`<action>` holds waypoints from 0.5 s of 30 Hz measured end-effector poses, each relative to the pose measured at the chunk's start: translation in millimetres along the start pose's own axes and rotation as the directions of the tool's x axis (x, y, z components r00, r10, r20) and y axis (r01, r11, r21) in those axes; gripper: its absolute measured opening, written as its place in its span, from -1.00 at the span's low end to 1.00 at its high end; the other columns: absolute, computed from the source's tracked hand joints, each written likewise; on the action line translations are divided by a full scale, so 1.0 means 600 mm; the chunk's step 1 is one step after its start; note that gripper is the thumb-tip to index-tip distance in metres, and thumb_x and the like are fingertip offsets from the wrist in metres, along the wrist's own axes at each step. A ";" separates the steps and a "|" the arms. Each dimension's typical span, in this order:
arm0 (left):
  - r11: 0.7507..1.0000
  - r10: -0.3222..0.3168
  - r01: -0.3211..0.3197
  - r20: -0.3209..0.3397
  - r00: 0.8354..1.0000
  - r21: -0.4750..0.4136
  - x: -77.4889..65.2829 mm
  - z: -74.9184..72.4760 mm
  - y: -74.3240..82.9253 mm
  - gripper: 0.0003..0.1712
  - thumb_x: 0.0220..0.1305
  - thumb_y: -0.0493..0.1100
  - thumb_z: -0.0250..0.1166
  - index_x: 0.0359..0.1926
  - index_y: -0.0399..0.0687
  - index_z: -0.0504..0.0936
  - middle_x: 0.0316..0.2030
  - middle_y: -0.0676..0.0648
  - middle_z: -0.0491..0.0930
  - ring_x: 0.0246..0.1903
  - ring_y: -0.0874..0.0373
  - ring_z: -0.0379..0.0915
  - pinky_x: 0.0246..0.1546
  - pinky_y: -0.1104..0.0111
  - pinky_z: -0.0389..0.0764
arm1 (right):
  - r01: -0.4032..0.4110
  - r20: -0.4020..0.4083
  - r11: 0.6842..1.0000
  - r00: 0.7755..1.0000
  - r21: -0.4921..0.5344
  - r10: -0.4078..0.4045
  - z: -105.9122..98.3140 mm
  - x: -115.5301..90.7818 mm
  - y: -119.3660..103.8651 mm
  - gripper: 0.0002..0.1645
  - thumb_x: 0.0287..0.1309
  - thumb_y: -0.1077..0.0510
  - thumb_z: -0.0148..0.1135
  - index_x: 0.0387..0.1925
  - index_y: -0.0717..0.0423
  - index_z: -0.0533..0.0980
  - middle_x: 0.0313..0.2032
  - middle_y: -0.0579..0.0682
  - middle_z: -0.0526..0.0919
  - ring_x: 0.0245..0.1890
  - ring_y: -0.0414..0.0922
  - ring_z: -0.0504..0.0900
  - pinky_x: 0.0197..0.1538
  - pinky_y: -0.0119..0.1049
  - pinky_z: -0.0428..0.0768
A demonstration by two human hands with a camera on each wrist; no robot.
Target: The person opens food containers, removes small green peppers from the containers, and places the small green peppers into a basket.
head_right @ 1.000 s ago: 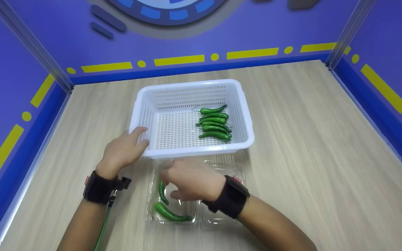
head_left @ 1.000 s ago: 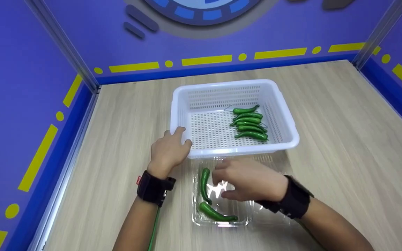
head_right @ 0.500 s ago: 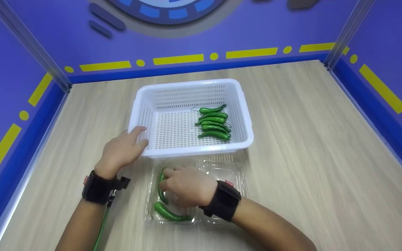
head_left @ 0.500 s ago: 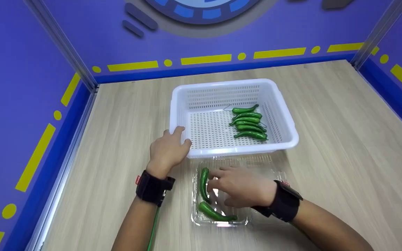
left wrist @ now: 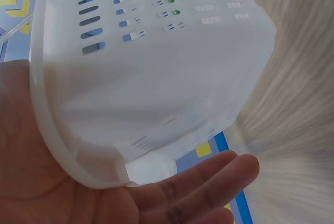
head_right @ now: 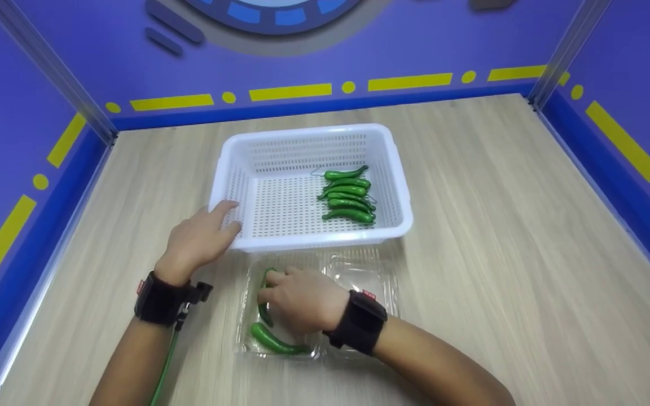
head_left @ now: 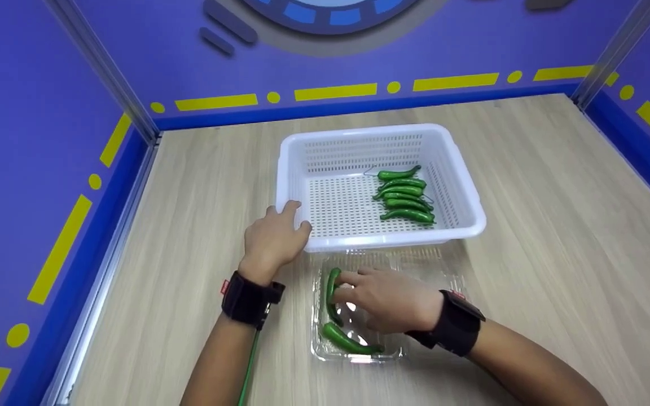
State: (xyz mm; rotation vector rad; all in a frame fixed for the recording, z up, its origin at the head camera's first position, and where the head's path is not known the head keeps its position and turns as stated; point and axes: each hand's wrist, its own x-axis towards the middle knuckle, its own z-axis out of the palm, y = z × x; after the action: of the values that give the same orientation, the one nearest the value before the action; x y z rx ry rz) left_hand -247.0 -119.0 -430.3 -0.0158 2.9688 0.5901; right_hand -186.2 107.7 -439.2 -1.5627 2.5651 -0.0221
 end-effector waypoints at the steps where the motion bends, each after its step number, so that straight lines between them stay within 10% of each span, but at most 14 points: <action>1: 1.000 0.001 -0.001 0.002 1.000 0.002 0.000 -0.001 0.001 -0.31 0.44 0.21 -0.06 0.50 0.13 0.32 0.27 -0.30 0.49 -0.03 -0.25 0.58 -0.08 -0.09 0.58 | -0.002 0.002 1.000 1.000 0.006 0.002 0.000 0.000 0.000 -0.24 -0.06 0.23 0.48 0.25 -0.20 0.52 0.16 -0.09 0.57 0.04 -0.05 0.65 0.07 -0.13 0.66; 15: 1.000 0.011 -0.011 -0.012 1.000 0.010 0.000 -0.001 0.000 -0.32 0.43 0.19 -0.04 0.49 0.13 0.34 0.23 -0.30 0.51 -0.10 -0.24 0.60 -0.13 -0.09 0.59 | 0.035 -0.016 0.999 0.999 -0.003 -0.035 0.005 0.003 0.000 -0.37 -0.13 0.25 0.50 0.07 -0.08 0.57 0.29 -0.04 0.53 0.16 -0.01 0.61 0.15 -0.10 0.63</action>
State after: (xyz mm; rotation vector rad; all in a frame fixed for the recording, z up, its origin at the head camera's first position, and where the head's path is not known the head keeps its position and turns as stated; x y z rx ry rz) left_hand -246.9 -119.3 -429.5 -0.0026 2.9856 0.5787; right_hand -186.8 106.5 -442.1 -1.6142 2.5508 -0.0353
